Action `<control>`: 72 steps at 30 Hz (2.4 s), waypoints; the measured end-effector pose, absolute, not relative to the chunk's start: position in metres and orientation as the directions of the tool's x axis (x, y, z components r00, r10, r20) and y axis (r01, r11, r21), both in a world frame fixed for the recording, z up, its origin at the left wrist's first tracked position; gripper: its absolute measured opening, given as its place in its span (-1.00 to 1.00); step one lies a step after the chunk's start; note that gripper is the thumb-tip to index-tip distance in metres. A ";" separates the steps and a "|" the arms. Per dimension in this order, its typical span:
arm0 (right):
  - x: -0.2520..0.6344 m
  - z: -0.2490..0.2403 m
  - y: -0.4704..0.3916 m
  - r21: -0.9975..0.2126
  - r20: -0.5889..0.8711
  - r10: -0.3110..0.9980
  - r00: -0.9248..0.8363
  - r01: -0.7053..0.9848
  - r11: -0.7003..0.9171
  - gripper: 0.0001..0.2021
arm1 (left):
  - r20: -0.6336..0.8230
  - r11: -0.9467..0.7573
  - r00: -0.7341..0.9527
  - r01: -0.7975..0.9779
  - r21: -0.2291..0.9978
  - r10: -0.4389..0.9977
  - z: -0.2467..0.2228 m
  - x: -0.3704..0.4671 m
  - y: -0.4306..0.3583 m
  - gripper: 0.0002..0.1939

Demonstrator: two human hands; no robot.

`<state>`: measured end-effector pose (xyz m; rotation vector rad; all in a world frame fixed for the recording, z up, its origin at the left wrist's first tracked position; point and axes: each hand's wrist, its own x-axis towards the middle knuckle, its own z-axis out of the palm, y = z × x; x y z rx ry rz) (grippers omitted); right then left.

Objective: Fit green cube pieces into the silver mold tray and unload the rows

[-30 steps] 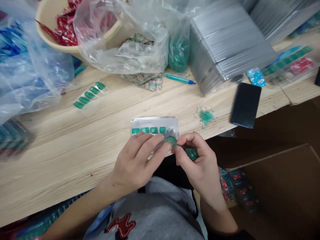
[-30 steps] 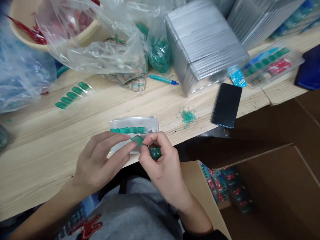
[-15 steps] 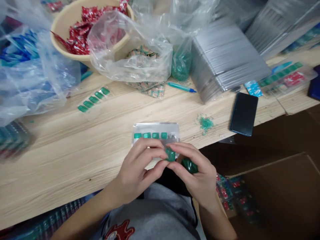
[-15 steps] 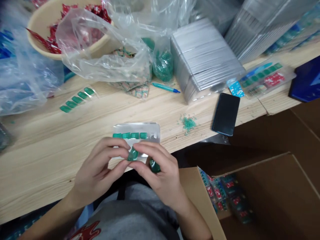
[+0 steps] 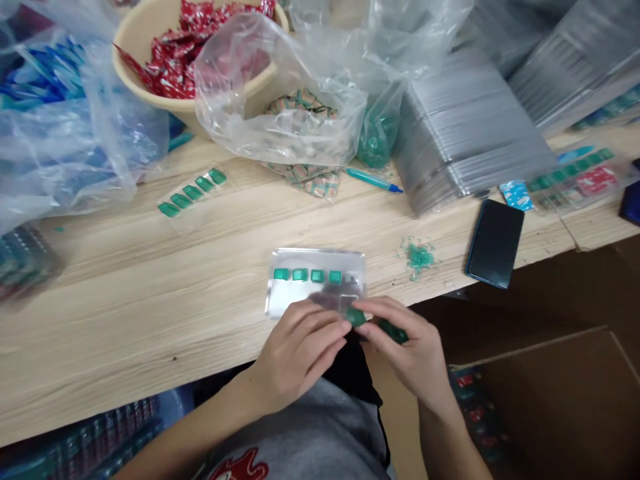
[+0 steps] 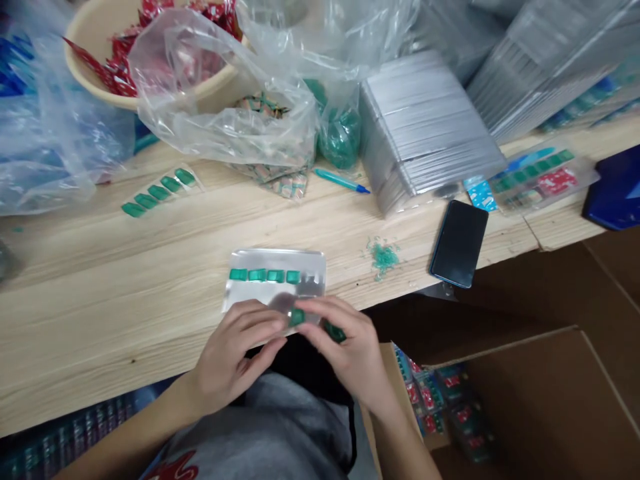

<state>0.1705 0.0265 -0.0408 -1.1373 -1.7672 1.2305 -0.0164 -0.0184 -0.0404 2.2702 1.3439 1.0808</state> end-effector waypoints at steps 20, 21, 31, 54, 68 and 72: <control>0.163 -0.068 0.070 -0.597 0.170 0.798 -0.578 0.584 0.550 -0.78 | 0.076 -0.579 0.588 0.753 0.313 0.805 -0.049 -0.049 0.003 -0.67; 0.164 -0.070 0.069 -0.629 0.152 0.811 -0.565 0.577 0.521 -0.77 | 0.091 -0.592 0.590 0.763 0.260 0.802 -0.049 -0.046 0.001 -0.67; 0.168 -0.084 0.064 -0.769 0.221 0.858 -0.463 0.458 0.445 -0.75 | 0.127 -0.621 0.609 0.749 0.233 0.783 -0.041 -0.049 0.002 -0.73; 0.178 -0.046 0.041 -0.777 0.386 0.831 -0.401 0.345 0.527 -0.73 | 0.346 -0.632 0.565 0.766 0.117 0.749 -0.016 -0.074 -0.003 -0.68; 0.145 -0.049 0.030 -0.836 -0.382 0.885 -0.265 -0.309 -0.453 -0.67 | 0.335 0.139 -0.178 0.981 0.136 0.925 -0.090 -0.223 0.104 -0.69; 0.125 -0.038 0.032 -0.810 -0.281 0.881 -0.381 -0.399 -0.431 -0.71 | 0.353 0.055 -0.154 0.960 0.275 0.923 -0.076 -0.190 0.080 -0.65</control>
